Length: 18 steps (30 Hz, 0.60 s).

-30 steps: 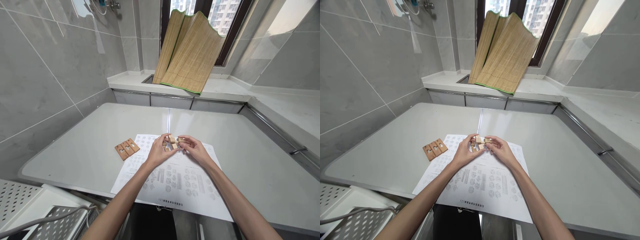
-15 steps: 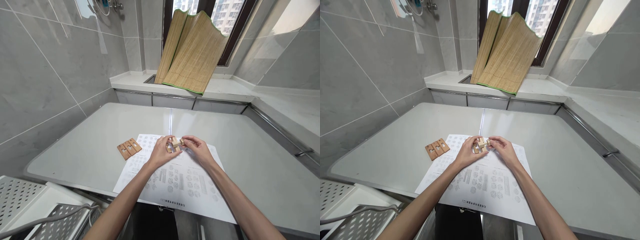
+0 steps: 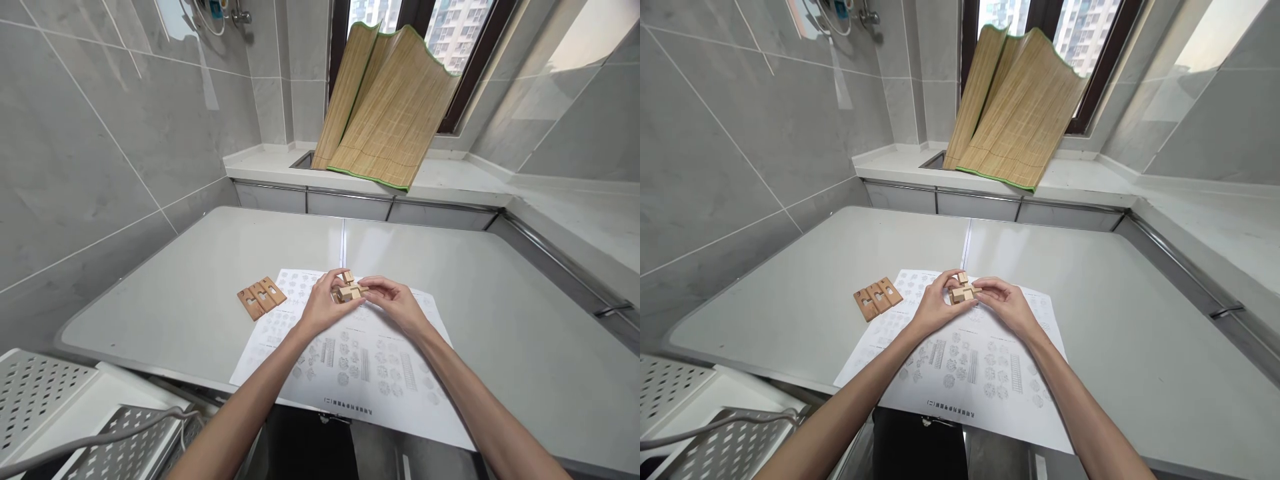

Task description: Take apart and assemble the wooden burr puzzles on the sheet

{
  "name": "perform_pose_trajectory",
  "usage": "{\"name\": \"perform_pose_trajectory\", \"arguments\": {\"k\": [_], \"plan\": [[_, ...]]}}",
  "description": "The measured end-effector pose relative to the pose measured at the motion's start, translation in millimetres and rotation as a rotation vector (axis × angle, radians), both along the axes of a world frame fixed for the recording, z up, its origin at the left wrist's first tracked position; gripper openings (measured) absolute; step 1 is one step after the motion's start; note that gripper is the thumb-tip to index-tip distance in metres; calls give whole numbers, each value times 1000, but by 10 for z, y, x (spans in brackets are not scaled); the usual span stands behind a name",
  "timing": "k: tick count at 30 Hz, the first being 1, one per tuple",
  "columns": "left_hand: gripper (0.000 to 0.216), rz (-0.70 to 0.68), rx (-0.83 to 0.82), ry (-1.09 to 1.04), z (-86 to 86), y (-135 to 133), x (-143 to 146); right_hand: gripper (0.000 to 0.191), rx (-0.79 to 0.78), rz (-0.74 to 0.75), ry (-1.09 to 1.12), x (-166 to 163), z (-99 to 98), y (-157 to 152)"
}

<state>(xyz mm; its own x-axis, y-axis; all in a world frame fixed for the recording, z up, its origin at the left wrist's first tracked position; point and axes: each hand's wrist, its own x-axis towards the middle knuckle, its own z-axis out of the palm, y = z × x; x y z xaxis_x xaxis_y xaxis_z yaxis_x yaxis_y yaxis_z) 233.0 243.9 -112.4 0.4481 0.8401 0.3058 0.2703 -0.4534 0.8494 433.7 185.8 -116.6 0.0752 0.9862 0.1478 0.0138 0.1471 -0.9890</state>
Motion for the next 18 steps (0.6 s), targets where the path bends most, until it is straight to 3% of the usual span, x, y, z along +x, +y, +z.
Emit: {"name": "perform_pose_trajectory", "arguments": {"k": [9, 18], "plan": [[68, -68, -60, -54, 51, -23, 2, 37, 14, -59, -46, 0, -15, 5], [70, -106, -19, -21, 24, -22, -8, 52, -34, -5, 43, 33, -39, 14]]}}
